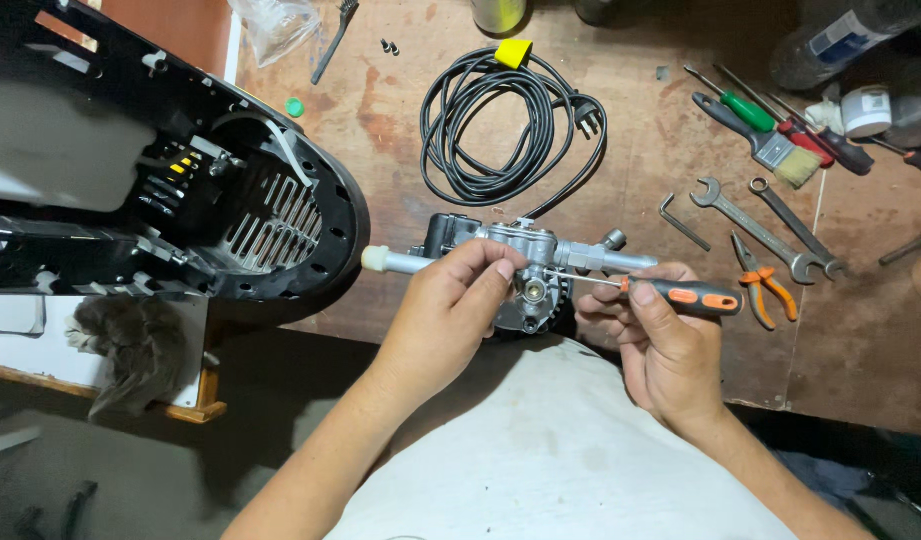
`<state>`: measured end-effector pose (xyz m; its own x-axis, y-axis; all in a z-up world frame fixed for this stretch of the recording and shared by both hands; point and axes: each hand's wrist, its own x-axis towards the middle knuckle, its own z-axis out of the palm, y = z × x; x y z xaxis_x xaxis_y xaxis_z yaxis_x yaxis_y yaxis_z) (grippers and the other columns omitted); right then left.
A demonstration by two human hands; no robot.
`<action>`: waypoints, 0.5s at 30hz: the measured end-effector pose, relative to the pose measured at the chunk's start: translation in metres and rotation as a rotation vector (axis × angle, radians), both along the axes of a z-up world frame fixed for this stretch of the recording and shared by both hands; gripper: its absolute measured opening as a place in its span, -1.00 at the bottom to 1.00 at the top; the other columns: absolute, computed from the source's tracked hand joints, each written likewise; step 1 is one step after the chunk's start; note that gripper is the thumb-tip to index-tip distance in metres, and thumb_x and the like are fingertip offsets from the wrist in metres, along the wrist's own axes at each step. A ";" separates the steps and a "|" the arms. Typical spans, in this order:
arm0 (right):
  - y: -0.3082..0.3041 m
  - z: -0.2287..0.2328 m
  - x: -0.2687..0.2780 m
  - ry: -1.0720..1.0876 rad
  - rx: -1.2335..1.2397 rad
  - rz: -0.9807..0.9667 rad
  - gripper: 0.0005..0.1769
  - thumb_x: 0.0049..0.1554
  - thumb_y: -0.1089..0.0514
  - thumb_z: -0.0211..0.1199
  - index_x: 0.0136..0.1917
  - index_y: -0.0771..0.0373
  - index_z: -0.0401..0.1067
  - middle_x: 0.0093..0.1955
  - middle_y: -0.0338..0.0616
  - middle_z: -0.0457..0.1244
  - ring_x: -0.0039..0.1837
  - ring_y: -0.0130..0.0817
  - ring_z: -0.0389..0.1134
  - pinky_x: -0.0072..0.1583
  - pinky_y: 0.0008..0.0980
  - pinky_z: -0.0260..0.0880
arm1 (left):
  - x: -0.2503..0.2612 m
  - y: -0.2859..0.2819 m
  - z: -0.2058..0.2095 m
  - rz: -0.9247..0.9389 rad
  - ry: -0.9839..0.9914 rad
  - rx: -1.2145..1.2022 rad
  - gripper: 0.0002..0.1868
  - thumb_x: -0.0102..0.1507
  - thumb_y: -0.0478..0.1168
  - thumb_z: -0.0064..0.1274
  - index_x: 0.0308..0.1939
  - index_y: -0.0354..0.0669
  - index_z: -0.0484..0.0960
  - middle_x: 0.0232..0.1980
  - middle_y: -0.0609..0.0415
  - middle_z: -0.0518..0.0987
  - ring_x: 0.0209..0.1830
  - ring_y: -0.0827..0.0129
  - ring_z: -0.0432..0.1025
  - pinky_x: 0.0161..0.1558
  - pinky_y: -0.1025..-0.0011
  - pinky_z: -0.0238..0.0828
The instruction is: The person works on a mechanical part on a workbench, using a hammer to tap a metal rod and a screwdriver to adjust components. The person repeatedly taps and adjusts the part throughout the video.
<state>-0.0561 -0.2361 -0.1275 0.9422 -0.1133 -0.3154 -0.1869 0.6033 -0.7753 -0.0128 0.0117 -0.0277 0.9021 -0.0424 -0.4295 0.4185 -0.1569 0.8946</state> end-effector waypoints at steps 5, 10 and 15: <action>-0.006 -0.013 0.002 -0.032 0.060 0.023 -0.68 0.44 0.11 0.38 0.35 0.28 0.40 0.10 0.36 0.57 0.12 0.18 0.71 0.08 0.25 0.83 | 0.001 0.002 0.002 -0.059 -0.070 0.100 -0.74 0.47 -0.28 0.12 0.11 -0.14 0.90 -0.24 -0.07 0.82 -0.47 0.33 0.62 -0.37 0.35 0.68; -0.009 -0.003 0.005 -0.067 0.101 0.040 -0.64 0.43 0.11 0.39 0.38 0.28 0.39 0.09 0.35 0.56 0.10 0.20 0.71 0.07 0.27 0.85 | 0.003 0.003 0.006 -0.077 -0.110 0.104 -0.68 0.45 -0.32 0.09 0.18 -0.19 0.90 -0.14 -0.11 0.85 -0.40 0.32 0.64 -0.31 0.34 0.75; -0.016 0.012 0.009 -0.104 -0.020 0.011 -0.64 0.45 0.09 0.38 0.40 0.23 0.38 0.08 0.27 0.56 0.09 0.09 0.71 0.12 0.12 0.86 | 0.000 0.006 0.003 -0.087 -0.150 0.108 -0.65 0.45 -0.30 0.03 0.14 -0.13 0.92 -0.13 -0.11 0.84 -0.26 0.19 0.71 -0.15 0.21 0.77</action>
